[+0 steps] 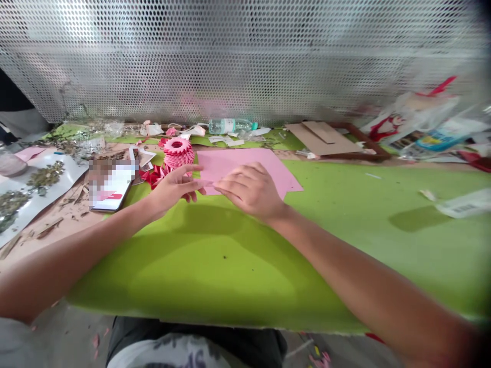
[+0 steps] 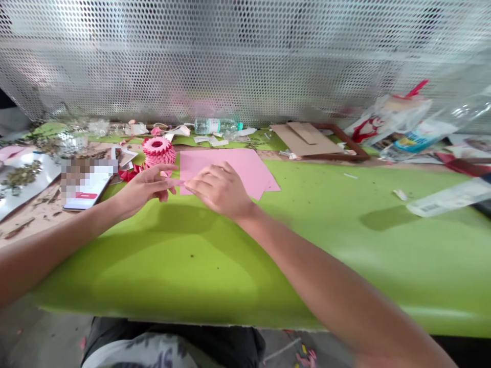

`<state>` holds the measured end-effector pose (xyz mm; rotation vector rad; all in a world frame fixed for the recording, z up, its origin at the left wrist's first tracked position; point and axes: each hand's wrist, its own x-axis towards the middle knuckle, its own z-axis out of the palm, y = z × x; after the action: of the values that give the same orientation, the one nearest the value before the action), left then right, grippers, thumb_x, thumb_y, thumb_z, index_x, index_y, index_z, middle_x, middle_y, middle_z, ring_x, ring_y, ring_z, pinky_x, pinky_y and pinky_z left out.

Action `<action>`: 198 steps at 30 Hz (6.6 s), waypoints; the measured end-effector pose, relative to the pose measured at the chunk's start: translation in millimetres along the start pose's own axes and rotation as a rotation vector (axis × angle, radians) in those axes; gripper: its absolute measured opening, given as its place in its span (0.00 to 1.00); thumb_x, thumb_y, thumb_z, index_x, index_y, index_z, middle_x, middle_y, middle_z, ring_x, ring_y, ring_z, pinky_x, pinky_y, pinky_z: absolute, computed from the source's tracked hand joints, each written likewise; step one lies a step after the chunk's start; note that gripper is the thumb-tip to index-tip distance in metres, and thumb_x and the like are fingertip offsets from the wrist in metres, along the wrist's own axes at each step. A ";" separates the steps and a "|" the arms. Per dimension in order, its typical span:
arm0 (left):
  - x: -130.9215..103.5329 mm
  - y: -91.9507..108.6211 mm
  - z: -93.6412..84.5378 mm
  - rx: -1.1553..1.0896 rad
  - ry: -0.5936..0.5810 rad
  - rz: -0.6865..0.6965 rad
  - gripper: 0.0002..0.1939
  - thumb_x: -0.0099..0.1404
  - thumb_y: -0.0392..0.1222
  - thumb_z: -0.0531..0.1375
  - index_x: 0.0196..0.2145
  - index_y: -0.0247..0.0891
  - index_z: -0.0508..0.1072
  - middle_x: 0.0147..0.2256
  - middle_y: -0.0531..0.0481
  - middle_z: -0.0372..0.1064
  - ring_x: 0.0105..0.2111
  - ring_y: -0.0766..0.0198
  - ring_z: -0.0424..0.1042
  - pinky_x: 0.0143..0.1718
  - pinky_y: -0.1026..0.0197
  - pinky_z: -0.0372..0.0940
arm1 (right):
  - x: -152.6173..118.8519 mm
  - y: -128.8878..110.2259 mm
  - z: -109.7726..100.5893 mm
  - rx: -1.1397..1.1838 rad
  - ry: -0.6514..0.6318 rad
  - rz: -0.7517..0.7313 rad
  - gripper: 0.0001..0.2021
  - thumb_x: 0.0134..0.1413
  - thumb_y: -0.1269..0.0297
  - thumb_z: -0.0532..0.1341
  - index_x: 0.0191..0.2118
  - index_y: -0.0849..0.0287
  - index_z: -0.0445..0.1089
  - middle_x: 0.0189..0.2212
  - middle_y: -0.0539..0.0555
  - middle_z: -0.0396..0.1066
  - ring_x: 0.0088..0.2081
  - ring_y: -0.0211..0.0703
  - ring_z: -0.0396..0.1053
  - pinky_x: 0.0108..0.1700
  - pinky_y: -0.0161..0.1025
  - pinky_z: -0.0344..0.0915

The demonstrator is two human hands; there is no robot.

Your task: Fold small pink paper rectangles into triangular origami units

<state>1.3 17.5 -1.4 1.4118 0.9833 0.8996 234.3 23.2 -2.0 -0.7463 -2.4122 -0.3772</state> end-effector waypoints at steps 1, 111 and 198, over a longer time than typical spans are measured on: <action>0.3 0.1 -1.2 0.046 0.006 -0.003 0.28 0.63 0.50 0.63 0.57 0.36 0.66 0.31 0.49 0.74 0.23 0.67 0.69 0.26 0.63 0.63 | 0.0 0.8 0.4 -0.014 0.014 0.009 0.10 0.68 0.61 0.57 0.42 0.54 0.77 0.37 0.51 0.81 0.42 0.45 0.72 0.44 0.45 0.57; 4.9 -12.5 -16.8 0.797 -0.162 0.550 0.07 0.67 0.41 0.62 0.36 0.40 0.81 0.35 0.49 0.80 0.34 0.63 0.77 0.38 0.62 0.70 | -0.1 -21.1 -2.9 0.348 -0.270 -0.008 0.08 0.65 0.64 0.61 0.43 0.59 0.77 0.40 0.53 0.81 0.37 0.41 0.78 0.37 0.36 0.68; -5.2 -10.1 -6.5 1.119 0.223 1.102 0.08 0.70 0.39 0.60 0.36 0.38 0.80 0.31 0.51 0.81 0.29 0.63 0.78 0.37 0.61 0.67 | -0.2 -29.8 -6.4 0.141 0.074 0.183 0.10 0.66 0.61 0.58 0.42 0.59 0.75 0.32 0.52 0.81 0.29 0.40 0.75 0.32 0.36 0.65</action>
<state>-7.3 15.1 -11.0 3.0118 0.8445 1.3723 219.8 -3.4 0.2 -0.8656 -2.2527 -0.1564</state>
